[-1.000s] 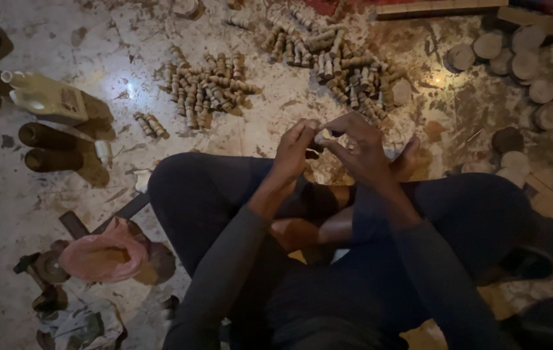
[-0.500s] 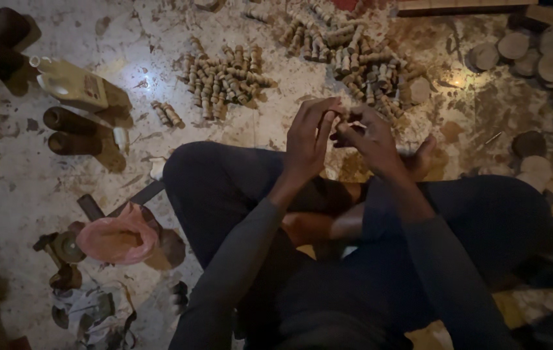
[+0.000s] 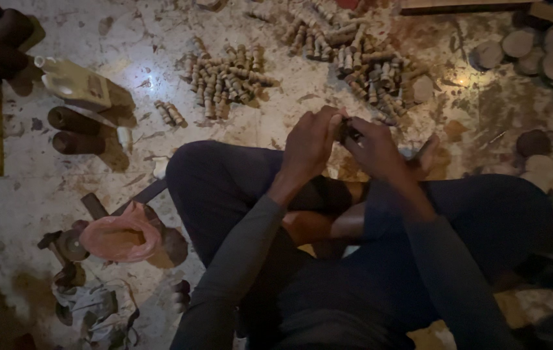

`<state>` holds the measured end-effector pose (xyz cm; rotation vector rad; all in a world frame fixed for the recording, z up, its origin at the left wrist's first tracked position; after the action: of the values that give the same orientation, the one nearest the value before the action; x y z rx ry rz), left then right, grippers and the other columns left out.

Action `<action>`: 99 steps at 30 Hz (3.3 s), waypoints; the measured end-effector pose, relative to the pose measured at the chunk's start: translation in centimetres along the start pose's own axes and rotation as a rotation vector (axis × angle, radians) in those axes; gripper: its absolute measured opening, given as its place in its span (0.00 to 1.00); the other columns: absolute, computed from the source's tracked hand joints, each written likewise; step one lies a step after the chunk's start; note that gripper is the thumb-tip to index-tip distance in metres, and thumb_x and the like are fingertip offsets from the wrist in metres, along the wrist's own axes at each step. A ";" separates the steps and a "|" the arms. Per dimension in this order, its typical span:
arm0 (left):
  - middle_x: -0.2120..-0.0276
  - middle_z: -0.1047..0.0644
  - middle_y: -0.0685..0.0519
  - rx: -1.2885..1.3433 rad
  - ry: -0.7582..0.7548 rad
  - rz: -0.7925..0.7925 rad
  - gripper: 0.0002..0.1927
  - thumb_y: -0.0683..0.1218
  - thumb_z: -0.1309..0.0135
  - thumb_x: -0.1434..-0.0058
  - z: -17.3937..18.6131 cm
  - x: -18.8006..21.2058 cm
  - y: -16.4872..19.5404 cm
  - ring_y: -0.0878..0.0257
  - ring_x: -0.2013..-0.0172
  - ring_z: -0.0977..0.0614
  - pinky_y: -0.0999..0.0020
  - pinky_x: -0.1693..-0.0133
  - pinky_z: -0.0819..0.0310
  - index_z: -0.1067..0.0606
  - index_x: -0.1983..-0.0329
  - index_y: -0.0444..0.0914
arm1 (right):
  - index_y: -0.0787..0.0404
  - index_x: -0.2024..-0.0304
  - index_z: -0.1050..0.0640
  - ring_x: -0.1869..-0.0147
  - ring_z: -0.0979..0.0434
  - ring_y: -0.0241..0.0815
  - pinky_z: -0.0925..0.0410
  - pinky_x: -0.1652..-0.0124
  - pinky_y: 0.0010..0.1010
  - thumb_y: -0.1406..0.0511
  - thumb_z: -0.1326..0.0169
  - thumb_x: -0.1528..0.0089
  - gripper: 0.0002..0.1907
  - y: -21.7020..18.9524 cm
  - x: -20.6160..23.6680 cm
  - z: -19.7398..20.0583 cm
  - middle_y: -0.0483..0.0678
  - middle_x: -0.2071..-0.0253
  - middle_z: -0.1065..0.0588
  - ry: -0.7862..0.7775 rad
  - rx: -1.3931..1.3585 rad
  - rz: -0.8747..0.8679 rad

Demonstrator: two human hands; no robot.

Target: The person sits cross-legged on the floor and repeatedly picks up small wooden pieces, joining them together by hand. The person places the assembled pieces into a growing pile on the floor.

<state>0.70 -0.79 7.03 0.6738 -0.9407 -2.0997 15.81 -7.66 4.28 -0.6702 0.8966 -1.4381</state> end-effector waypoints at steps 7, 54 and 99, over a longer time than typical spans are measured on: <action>0.64 0.22 0.43 0.129 0.163 -0.030 0.18 0.54 0.63 0.19 0.3 -0.4 0.1 0.43 0.60 0.20 0.52 0.60 0.29 0.26 0.49 0.39 | 0.67 0.55 0.23 0.66 0.24 0.49 0.33 0.66 0.38 0.68 0.38 0.35 0.10 -1.3 0.0 0.1 0.57 0.67 0.24 0.142 0.180 0.011; 0.77 0.36 0.62 1.053 -0.091 0.438 0.23 0.60 0.53 0.26 -1.4 -0.2 -3.0 0.73 0.77 0.38 0.71 0.73 0.43 0.26 0.41 0.38 | 0.62 0.47 0.26 0.66 0.31 0.32 0.35 0.65 0.28 0.58 0.53 0.28 0.15 0.1 0.2 -1.2 0.41 0.69 0.30 -0.093 -0.384 -0.187; 0.54 0.20 0.48 0.198 0.032 0.143 0.14 0.50 0.48 0.27 -0.7 -0.5 -5.1 0.57 0.59 0.15 0.62 0.59 0.19 0.22 0.45 0.38 | 0.66 0.41 0.25 0.47 0.22 0.49 0.26 0.52 0.40 0.66 0.45 0.31 0.17 7.5 -2.1 0.3 0.56 0.48 0.25 0.081 -0.036 -0.134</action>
<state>-0.50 1.70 2.68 0.7155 -1.1542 -1.8816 20.25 -5.23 -1.67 -0.7136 0.9572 -1.5811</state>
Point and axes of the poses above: each hand's wrist, its own x-axis away from the middle knuckle, its own z-axis out of the back of the hand, y = z × x, the point moved 4 cm from there along -x, towards the middle knuckle
